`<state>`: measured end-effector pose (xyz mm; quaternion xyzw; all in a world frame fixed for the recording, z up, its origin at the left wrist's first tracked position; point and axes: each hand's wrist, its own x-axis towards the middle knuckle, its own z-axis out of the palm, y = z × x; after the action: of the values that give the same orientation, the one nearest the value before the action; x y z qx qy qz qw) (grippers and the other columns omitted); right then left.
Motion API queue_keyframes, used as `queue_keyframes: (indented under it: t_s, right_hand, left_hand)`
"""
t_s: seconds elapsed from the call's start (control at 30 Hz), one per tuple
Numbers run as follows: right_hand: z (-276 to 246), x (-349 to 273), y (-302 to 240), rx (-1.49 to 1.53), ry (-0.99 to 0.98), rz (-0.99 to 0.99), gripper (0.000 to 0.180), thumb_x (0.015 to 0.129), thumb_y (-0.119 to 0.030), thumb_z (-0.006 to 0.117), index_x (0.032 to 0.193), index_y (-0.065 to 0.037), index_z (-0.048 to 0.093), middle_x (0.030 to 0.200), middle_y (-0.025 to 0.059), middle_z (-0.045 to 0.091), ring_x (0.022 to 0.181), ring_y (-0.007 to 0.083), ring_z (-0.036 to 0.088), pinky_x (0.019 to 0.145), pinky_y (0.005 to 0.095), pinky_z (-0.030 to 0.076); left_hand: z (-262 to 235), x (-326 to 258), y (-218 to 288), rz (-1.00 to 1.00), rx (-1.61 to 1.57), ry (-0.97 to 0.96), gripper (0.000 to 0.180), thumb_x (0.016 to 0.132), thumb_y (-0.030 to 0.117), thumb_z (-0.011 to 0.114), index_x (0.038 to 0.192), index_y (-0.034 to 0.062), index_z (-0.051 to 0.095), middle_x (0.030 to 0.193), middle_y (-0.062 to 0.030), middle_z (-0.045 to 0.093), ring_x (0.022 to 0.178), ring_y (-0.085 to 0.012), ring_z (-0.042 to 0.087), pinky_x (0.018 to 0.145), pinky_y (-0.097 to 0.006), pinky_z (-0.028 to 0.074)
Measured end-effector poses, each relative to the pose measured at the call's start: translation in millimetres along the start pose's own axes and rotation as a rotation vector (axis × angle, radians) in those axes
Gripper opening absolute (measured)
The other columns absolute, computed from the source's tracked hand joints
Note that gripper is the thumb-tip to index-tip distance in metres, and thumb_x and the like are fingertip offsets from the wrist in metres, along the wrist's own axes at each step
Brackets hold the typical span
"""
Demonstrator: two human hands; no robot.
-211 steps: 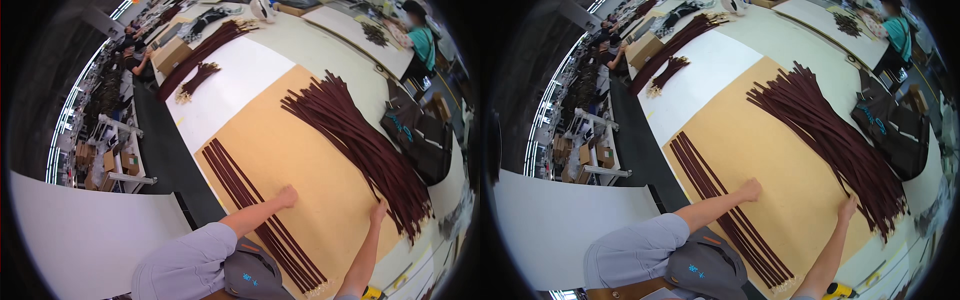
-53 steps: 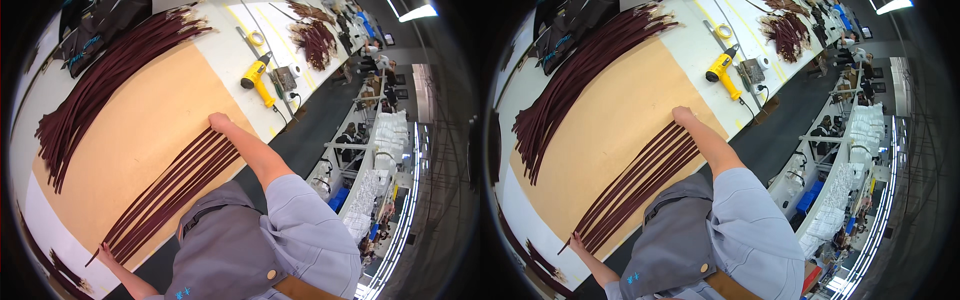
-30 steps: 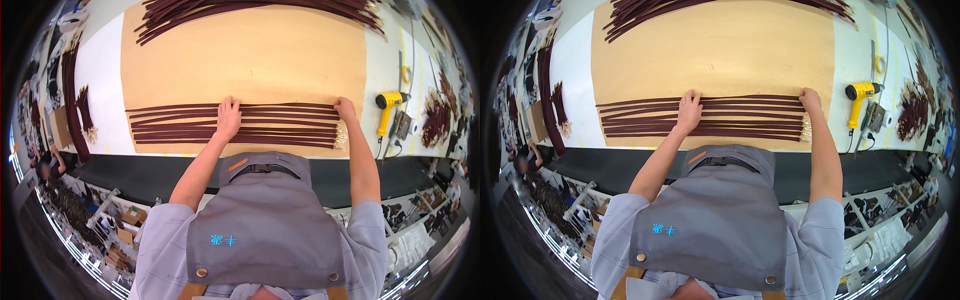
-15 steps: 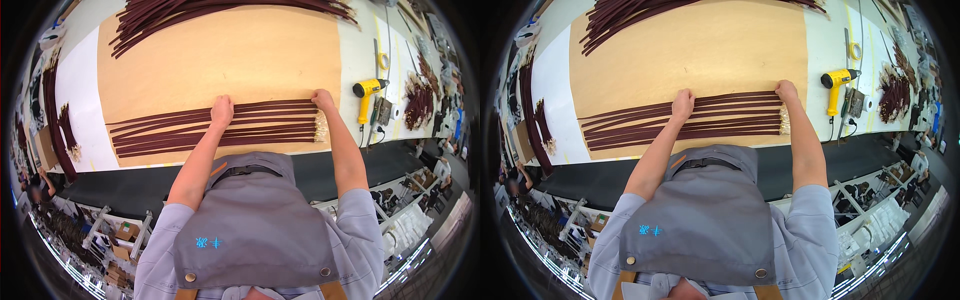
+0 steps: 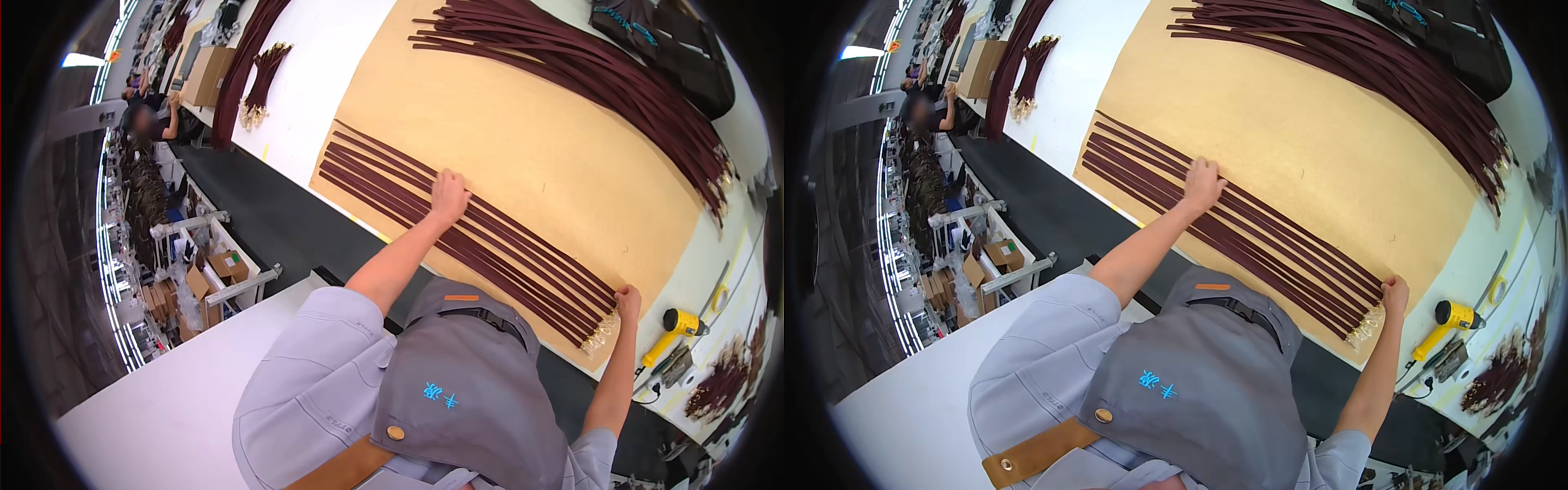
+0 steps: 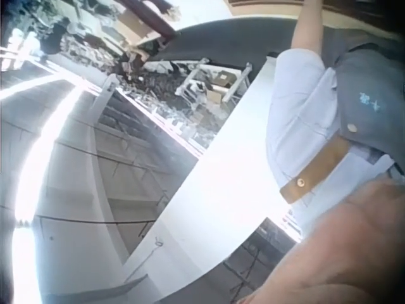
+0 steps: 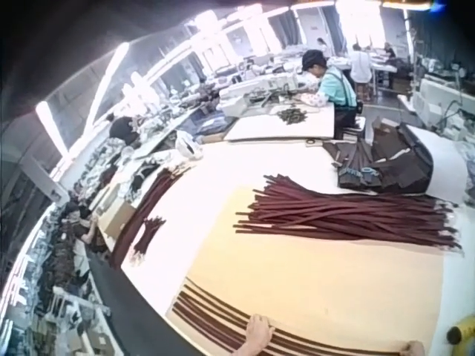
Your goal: The worker is laying out and organizing long burgundy leather straps on a cutting table, aligning them by their hardware attachments.
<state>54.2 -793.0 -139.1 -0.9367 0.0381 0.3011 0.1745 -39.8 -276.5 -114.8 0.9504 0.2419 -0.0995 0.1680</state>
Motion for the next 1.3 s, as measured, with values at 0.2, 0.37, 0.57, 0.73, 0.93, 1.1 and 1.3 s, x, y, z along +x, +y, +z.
queue_keyframes:
  t_s: [0.2,0.37,0.57,0.73,0.93,1.1,1.3]
  right_hand:
    - [3.3,-0.2,-6.9,-0.013,0.076,-0.063,0.009,0.065,-0.006,0.063,0.071,-0.001,0.059,0.066,0.0124,0.06,0.064,0.0245,0.059,0.062,0.0348,0.046]
    - [1.7,-3.8,-8.9,-0.033,0.07,0.027,0.008,0.065,-0.007,0.063,0.07,-0.001,0.059,0.067,0.0138,0.061,0.065,0.0262,0.059,0.063,0.036,0.047]
    - [14.8,-0.2,23.3,-0.189,0.108,0.076,0.01,0.063,-0.011,0.063,0.069,-0.002,0.064,0.07,0.0181,0.062,0.067,0.0303,0.062,0.066,0.0391,0.049]
    - [-19.4,23.9,-47.3,-0.131,0.186,0.091,0.023,0.07,-0.014,0.059,0.09,-0.004,0.062,0.095,0.0178,0.059,0.09,0.0332,0.057,0.08,0.0392,0.046]
    - [-91.9,102.2,-115.1,-0.088,0.341,-0.054,0.029,0.074,-0.012,0.061,0.101,-0.004,0.058,0.103,0.0189,0.055,0.093,0.034,0.055,0.082,0.04,0.045]
    - [-116.7,194.1,-137.9,-0.049,0.558,-0.228,0.035,0.072,-0.007,0.061,0.106,-0.001,0.055,0.109,0.0207,0.053,0.105,0.036,0.048,0.092,0.0404,0.039]
    - [-138.9,245.8,-166.0,-0.298,0.593,-0.046,0.034,0.074,-0.006,0.053,0.108,-0.005,0.055,0.113,0.0144,0.051,0.105,0.0343,0.047,0.087,0.0431,0.039]
  left_hand:
    - [-20.9,26.3,-84.3,-0.229,0.124,0.105,0.053,0.074,0.029,0.069,0.109,-0.0056,0.048,0.123,-0.0281,0.037,0.119,-0.0393,0.034,0.098,-0.043,0.031]
    - [-26.1,30.8,-98.7,-0.304,0.177,0.046,0.064,0.077,0.034,0.066,0.117,-0.0079,0.041,0.132,-0.0283,0.031,0.125,-0.0383,0.028,0.101,-0.045,0.029]
    - [-19.2,33.7,-87.0,-0.221,0.303,0.021,0.065,0.076,0.043,0.064,0.114,-0.007,0.047,0.121,-0.025,0.045,0.115,-0.0379,0.042,0.091,-0.047,0.038]
    - [-16.4,38.7,-49.9,-0.01,-0.01,0.196,0.043,0.073,0.024,0.07,0.098,-0.0045,0.05,0.104,-0.0216,0.049,0.099,-0.0373,0.048,0.082,-0.044,0.042]
    - [27.3,76.1,38.7,0.117,-0.098,-0.27,0.047,0.071,0.026,0.072,0.099,-0.0044,0.05,0.105,-0.0201,0.048,0.088,-0.0358,0.053,0.077,-0.042,0.045]
    - [38.3,86.4,58.8,0.226,0.214,-0.433,0.047,0.06,0.035,0.079,0.084,-0.0023,0.064,0.092,-0.0204,0.06,0.091,-0.0318,0.056,0.08,-0.038,0.047]
    - [36.9,80.7,72.0,-0.028,0.151,-0.462,0.063,0.059,0.035,0.08,0.1,-0.0069,0.058,0.101,-0.0248,0.054,0.097,-0.0341,0.055,0.078,-0.04,0.05]
